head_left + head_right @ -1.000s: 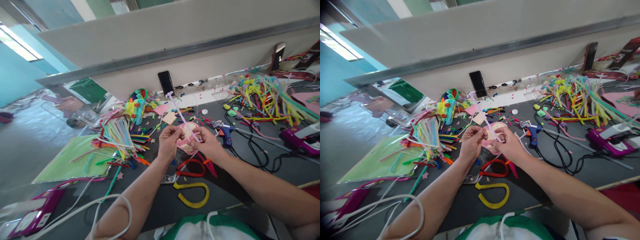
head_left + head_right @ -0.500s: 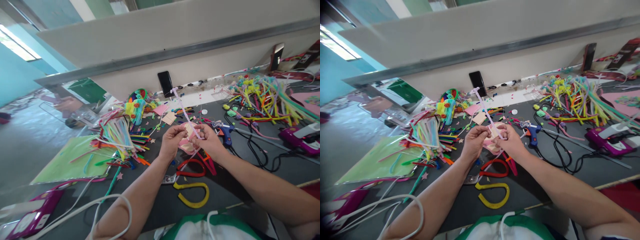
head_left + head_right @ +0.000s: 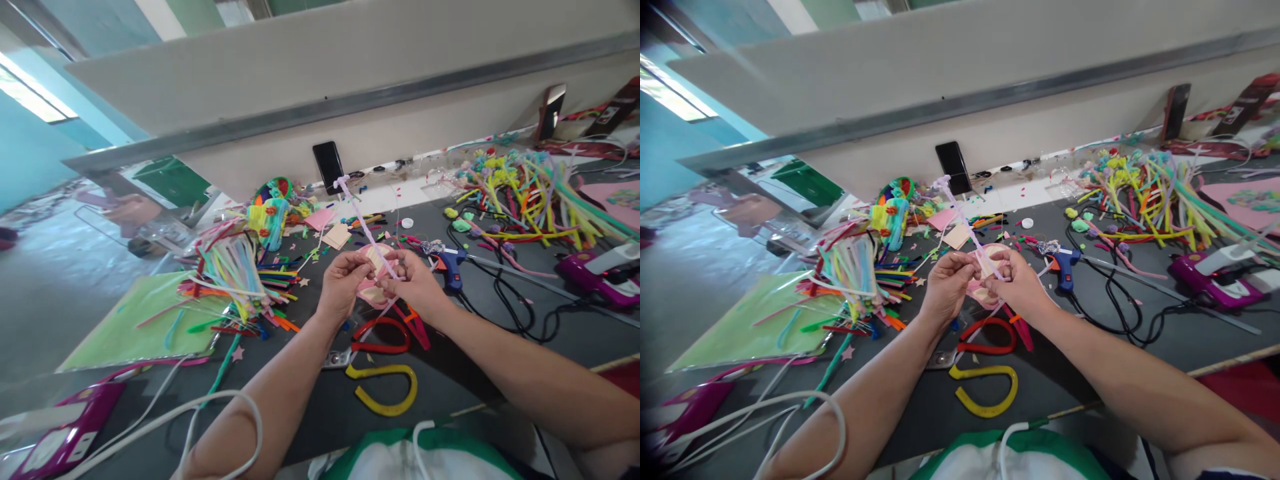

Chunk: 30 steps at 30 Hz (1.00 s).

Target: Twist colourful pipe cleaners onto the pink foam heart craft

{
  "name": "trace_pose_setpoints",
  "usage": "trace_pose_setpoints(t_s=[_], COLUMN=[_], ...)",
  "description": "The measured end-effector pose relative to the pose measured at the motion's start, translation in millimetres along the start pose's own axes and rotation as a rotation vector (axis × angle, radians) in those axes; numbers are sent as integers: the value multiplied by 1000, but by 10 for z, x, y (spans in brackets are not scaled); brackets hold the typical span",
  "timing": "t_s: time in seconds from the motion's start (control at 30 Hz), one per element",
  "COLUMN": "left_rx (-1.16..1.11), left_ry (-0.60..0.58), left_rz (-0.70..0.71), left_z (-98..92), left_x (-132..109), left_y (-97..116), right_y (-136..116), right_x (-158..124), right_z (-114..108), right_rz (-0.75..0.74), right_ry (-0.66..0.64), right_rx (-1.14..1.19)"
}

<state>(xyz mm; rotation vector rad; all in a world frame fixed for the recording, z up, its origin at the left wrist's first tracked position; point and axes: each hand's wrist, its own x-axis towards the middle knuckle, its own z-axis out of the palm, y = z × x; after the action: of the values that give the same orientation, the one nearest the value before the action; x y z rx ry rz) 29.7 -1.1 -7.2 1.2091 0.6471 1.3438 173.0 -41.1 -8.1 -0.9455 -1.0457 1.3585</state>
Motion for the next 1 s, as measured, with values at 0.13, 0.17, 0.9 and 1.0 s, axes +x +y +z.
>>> trace_pose_setpoints(t_s=[0.13,0.17,0.9,1.0], left_rx=[11,15,41,48], left_ry=[37,46,-35,-32], left_rz=[12,16,-77,-83], left_z=[23,25,-34,-35], left_x=[-2,-3,-25,-25], left_y=[-6,-11,-93,-107], right_y=[-11,-9,-43,-23], right_x=[-3,-3,4,8], right_z=[7,9,9,4], right_rz=[12,12,5,2], right_ry=[9,10,38,31], right_rx=[-16,-20,20,-1])
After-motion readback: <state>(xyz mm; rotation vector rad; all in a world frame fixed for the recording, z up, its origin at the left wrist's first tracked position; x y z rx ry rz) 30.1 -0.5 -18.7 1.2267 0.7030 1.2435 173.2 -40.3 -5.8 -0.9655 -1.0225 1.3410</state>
